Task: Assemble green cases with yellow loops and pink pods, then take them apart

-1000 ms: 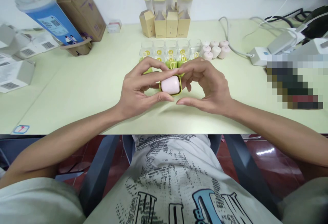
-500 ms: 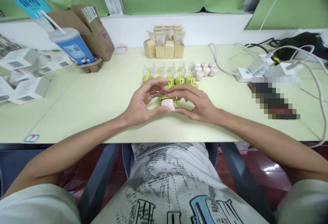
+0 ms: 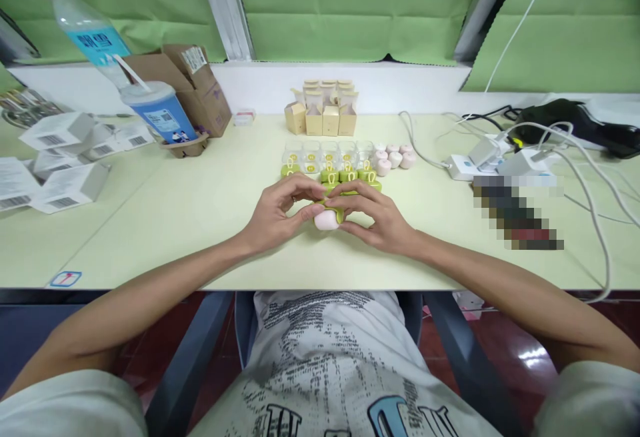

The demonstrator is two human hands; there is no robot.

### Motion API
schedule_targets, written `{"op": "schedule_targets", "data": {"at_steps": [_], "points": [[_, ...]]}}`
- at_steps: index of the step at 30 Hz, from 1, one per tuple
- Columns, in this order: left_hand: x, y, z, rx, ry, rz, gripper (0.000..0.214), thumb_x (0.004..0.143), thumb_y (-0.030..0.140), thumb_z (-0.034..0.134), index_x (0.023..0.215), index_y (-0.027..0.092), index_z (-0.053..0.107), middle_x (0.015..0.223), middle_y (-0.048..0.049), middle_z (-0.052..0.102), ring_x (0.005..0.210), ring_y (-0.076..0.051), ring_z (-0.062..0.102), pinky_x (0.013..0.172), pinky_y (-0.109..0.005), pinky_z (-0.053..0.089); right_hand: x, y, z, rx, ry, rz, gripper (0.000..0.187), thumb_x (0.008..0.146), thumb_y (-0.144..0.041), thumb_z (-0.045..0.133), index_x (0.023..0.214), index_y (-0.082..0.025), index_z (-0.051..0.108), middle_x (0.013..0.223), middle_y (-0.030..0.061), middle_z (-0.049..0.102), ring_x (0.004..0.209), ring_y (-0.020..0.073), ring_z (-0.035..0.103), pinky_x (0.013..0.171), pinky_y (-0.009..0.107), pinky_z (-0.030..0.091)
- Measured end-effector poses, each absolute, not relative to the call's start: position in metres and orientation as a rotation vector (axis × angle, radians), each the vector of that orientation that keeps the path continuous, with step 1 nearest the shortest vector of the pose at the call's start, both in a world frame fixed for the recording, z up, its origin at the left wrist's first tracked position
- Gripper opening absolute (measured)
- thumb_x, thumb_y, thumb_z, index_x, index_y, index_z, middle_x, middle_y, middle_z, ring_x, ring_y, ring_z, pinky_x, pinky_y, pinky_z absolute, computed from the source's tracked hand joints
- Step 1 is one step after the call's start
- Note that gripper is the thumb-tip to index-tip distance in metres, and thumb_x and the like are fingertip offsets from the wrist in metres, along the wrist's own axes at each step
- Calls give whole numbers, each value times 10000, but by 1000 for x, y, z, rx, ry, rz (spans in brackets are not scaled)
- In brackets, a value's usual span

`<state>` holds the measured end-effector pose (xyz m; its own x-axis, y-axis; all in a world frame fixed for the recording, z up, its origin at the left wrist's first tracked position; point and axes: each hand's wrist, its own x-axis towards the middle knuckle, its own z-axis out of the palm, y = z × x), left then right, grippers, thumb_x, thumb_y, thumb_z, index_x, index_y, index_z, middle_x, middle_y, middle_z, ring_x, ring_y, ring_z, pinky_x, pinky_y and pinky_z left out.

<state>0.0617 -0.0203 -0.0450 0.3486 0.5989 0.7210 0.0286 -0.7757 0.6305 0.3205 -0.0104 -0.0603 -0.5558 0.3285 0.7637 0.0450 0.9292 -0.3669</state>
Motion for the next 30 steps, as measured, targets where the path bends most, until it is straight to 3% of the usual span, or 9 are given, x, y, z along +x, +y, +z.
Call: {"op": "schedule_targets", "data": {"at_steps": [3,7,10,13,16,20,23,26,30], "points": [[56,-17,-40,2164,599,1465,188,1062,415,820,1084,230,846,1035,-81,817,969,-188,777,867,-343,648,316,-12,-63,-305,-1980,786,465,992,-262,885,1419,-324,711,1385,92,710,1239,230,764,942,375,707],[45,-1,-42,2046,834,1632,303,1082,513,767,993,231,835,996,-72,790,923,-179,759,804,-321,619,319,-16,-60,-423,-1772,1163,524,900,-375,994,1303,-327,663,1388,57,730,1088,189,805,938,350,695],[34,16,-47,1974,1049,1700,303,1071,501,748,952,232,821,1004,-65,785,958,-185,749,840,-318,611,328,-14,-48,-612,-1740,1193,481,952,-486,938,1336,-337,691,1462,81,739,1106,222,813,920,374,698],[24,30,-52,1947,1196,1655,125,1004,333,752,970,224,802,1048,-54,767,957,-185,721,832,-311,602,331,0,-25,-724,-1787,1046,550,932,-555,938,1405,-332,768,1507,102,748,1136,267,815,958,426,695],[16,40,-56,1861,1319,1620,84,928,221,742,1001,218,786,1063,-46,715,915,-174,684,777,-292,578,318,26,6,-776,-1849,889,574,889,-565,971,1379,-299,833,1353,101,813,1084,276,813,972,457,686],[11,46,-59,1760,1381,1653,107,913,274,779,1004,221,759,1066,-53,681,950,-188,671,757,-286,563,282,67,33,-715,-1658,1157,587,809,-523,1027,1293,-245,847,1237,90,823,1036,256,810,955,467,697],[15,44,-58,1772,1164,1662,324,963,505,827,1119,238,731,1089,-57,672,980,-197,694,754,-291,592,258,85,31,-671,-1541,1389,495,740,-408,1066,1147,-235,843,1106,57,841,1036,233,806,983,447,692],[23,39,-55,1743,906,1575,656,918,723,860,1356,292,631,1206,-59,650,978,-197,752,757,-313,659,245,84,24,-626,-1611,1345,457,705,-375,1079,1079,-241,854,1066,33,853,1045,228,803,1018,425,671],[32,35,-51,1695,836,1547,836,801,793,933,1383,316,569,1316,-68,639,1021,-210,792,791,-328,704,241,70,23,-574,-1946,1019,237,935,-434,903,1068,-237,907,1154,63,887,1137,258,801,1081,435,644]]}}
